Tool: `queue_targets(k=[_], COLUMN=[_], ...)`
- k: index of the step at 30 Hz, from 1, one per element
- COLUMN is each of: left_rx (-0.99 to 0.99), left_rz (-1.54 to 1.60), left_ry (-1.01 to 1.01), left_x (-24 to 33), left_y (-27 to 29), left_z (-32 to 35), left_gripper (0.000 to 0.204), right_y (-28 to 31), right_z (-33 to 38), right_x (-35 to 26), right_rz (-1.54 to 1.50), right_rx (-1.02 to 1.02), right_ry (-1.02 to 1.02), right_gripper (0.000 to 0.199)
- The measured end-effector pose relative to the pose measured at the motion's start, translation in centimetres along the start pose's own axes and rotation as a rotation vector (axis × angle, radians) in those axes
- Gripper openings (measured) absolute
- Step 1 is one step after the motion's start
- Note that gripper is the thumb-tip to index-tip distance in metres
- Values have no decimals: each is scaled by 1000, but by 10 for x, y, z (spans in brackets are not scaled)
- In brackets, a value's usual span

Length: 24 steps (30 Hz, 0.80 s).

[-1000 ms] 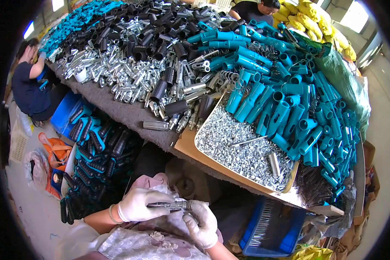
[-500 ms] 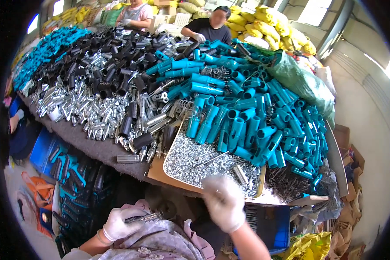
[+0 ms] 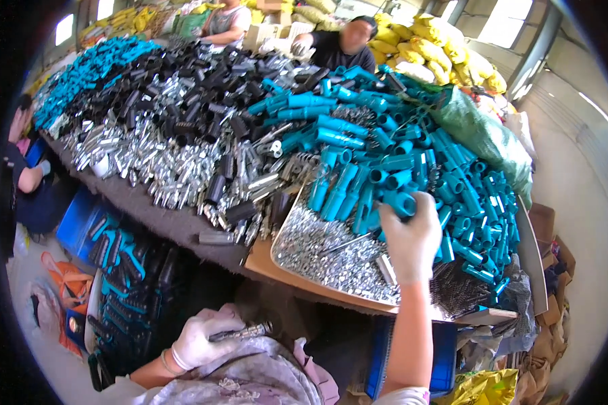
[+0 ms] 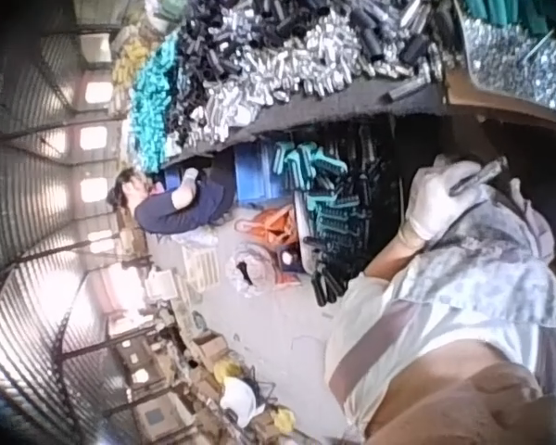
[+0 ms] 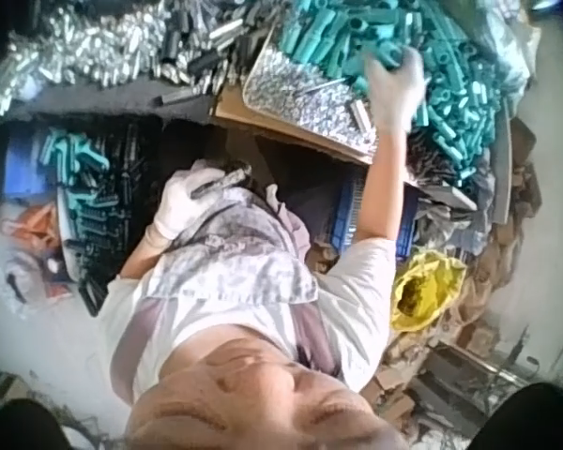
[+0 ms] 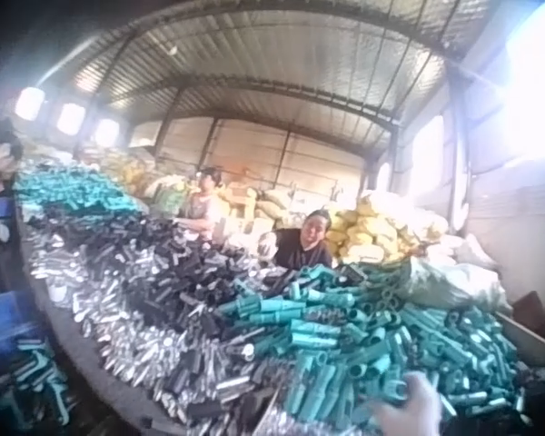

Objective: Assembling plastic tool handles with metal components and internal springs.

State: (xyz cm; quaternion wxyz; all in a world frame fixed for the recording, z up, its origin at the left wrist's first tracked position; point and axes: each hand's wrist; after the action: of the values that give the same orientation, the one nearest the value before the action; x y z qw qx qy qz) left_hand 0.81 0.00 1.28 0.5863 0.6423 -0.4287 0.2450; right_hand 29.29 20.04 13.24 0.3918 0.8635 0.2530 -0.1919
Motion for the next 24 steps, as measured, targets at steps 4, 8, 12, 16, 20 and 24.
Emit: queue_targets(k=[4, 8, 12, 16, 20, 24], left_rx=[36, -13, -42, -139, -205, -304], left_rz=[-39, -68, 10, -93, -69, -92], left_ry=[-48, -71, -246, -213, -263, -244], left_x=[5, 3, -3, 6, 12, 17], left_y=[1, 0, -12, -16, -21, -20], left_z=[-5, -12, -4, 4, 7, 11], left_gripper=[32, 30, 30, 33, 41, 47], right_y=[44, 51, 56, 56, 42, 26], right_z=[87, 147, 156, 156, 170, 183], right_x=[-16, 4, 6, -13, -17, 9], right_rz=[-762, -1031, -998, -329, -381, -571], right_rx=[-360, -659, -823, -1247, -1347, -1411], right_ry=[-412, -683, -713, -155, -158, -64], right_gripper=[21, 32, 28, 33, 37, 43])
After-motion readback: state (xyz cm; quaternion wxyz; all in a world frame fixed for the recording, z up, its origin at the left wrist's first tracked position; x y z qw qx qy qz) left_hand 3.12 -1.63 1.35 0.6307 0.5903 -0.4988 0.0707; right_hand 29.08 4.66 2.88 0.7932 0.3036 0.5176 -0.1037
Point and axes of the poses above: each hand's wrist, its own z-axis away from the middle knuckle, its own y-axis out of the back of the hand, x = y × z, and after that the axes turned 1 degree about -x, right-handed
